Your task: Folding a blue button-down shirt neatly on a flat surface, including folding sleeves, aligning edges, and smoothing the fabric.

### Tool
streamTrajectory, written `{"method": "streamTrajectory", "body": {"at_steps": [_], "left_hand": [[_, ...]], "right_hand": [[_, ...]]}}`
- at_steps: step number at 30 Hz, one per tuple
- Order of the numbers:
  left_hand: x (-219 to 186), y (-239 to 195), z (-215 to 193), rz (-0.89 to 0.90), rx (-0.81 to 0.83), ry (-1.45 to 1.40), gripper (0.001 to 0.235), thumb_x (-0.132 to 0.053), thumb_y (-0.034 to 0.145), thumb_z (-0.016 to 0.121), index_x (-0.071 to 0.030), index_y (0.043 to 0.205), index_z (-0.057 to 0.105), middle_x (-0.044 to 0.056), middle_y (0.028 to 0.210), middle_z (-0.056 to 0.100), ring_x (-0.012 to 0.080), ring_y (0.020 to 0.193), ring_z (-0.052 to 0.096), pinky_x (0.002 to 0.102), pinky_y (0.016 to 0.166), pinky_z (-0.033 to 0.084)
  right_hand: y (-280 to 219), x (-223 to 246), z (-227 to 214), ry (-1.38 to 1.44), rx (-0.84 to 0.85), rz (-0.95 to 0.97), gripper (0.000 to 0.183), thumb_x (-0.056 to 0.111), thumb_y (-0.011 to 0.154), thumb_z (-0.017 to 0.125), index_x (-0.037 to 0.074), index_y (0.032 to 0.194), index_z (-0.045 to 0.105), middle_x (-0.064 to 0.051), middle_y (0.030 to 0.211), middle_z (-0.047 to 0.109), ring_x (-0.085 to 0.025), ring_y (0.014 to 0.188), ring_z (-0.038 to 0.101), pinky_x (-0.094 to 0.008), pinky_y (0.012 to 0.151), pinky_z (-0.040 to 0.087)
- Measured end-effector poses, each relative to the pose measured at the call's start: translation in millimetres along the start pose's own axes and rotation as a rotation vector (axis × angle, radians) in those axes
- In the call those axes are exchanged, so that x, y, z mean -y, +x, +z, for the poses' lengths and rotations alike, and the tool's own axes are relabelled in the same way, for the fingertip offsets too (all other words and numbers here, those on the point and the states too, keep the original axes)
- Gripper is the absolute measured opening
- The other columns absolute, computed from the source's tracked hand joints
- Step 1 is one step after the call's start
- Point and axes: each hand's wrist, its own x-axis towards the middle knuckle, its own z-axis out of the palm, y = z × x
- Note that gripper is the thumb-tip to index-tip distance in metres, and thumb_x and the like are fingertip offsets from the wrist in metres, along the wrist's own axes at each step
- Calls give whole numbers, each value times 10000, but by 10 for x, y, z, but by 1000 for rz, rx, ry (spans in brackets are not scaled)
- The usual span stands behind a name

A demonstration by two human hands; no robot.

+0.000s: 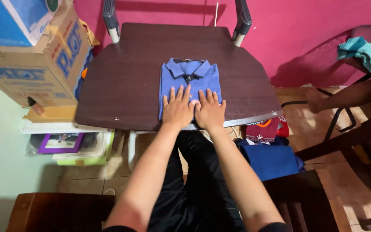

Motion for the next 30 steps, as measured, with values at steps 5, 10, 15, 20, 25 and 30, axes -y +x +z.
{"method": "streamTrajectory", "body": {"at_steps": [5,10,15,20,25,30], "left_hand": [[73,-8,98,-74,179,187,628,-497,1080,224,-251,1658,220,74,1720,230,346,1589,146,590,1266,109],[154,69,120,-65,209,205,693,-560,1066,176,-208,1663,183,61,1730,202,317,1595,142,574,1266,100],[382,-86,-115,23,313,206,759,-625,1054,123,-172,1655,223,23,1734,191,276,1599,161,520,1277,152],[610,-653,-256,171,-11,310,689,-595,1049,354,-176,1595,383,115,1632,406,336,1518,341,607,1224,212],[943,-815,37,255,-218,290,658,-592,1023,432,-184,1539,467,106,1560,498,325,1435,461,589,1169,311],[989,-815,76,311,-268,305,691,-670,989,415,-232,1519,485,66,1541,520,319,1418,484,580,1144,331]], "right_hand": [[-25,-41,126,-144,-42,-18,556,410,1078,274,229,1581,428,-103,1609,435,-317,1499,389,-600,1175,275],[11,-65,156,-188,-66,-46,563,413,1063,273,240,1575,433,-97,1592,454,-312,1479,419,-574,1147,312],[-27,-158,80,-170,-15,-86,600,484,1078,242,230,1598,399,-101,1626,412,-321,1506,386,-586,1151,307],[-433,-226,-134,-195,-43,-259,655,533,1069,358,159,1607,371,-133,1639,389,-326,1534,325,-626,1194,252],[-792,-433,-39,-200,-179,-358,801,523,973,548,142,1633,304,-143,1669,322,-353,1538,275,-659,1158,258],[-926,-577,164,-124,-453,-345,776,452,967,571,78,1609,345,-208,1682,282,-421,1529,276,-615,1150,269]]}}
